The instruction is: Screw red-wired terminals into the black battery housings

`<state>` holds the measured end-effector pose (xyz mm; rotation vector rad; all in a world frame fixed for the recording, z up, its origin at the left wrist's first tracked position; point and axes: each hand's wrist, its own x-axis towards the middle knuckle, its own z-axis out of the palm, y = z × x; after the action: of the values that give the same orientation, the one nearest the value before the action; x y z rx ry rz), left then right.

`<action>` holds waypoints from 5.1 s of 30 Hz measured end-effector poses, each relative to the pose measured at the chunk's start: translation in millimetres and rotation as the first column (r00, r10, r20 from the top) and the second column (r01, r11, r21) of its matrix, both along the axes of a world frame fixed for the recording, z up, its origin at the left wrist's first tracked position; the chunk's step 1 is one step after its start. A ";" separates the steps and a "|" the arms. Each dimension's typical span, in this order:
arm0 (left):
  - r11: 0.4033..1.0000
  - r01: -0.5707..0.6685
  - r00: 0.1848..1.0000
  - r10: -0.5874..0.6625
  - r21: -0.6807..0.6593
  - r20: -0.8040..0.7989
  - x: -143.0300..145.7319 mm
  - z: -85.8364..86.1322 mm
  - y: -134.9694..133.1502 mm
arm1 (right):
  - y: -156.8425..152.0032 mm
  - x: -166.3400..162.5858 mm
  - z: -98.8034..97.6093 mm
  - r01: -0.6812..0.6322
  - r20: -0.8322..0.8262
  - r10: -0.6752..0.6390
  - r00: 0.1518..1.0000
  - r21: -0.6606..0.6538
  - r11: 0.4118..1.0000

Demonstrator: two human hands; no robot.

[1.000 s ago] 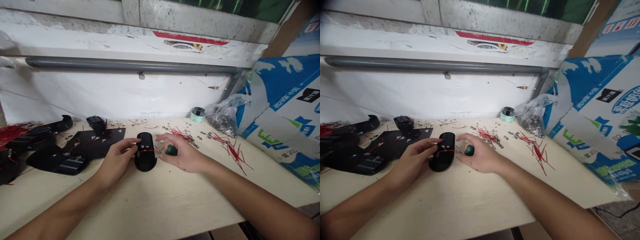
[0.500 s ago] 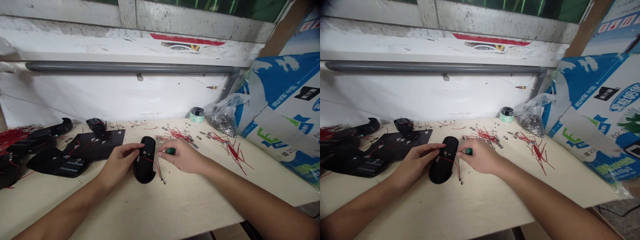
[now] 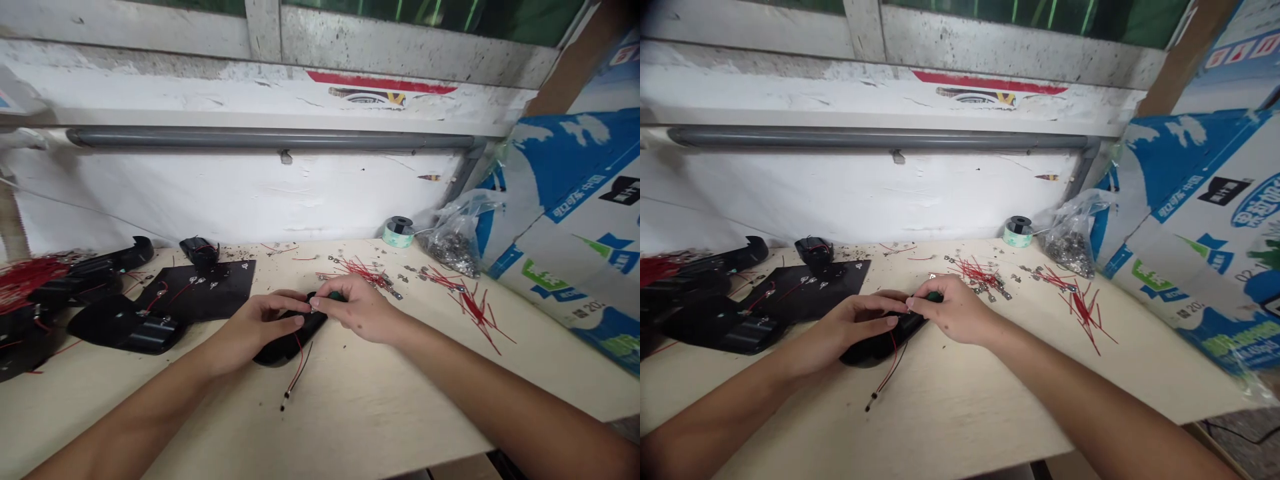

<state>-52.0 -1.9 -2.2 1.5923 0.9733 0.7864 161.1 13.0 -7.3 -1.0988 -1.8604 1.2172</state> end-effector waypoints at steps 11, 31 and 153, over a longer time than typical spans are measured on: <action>0.999 0.048 0.994 -0.048 -0.005 -0.102 -2.1 1.2 -0.6 | -5.4 -5.2 9.4 -0.022 0.008 0.022 1.000 0.009 1.000; 0.993 -0.051 0.943 0.085 0.111 -0.321 -1.9 11.0 -4.9 | -12.5 -9.2 -2.6 -0.044 -0.202 0.053 0.978 0.046 0.998; 0.942 -0.008 1.000 0.007 0.336 0.005 12.5 -16.5 -16.8 | -5.4 1.2 -0.2 -0.053 -0.375 -0.025 0.927 -0.194 0.980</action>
<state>-39.5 -18.7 -18.6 1.8788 0.8746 1.0014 162.3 7.6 -7.5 -0.8774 -1.4791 1.5311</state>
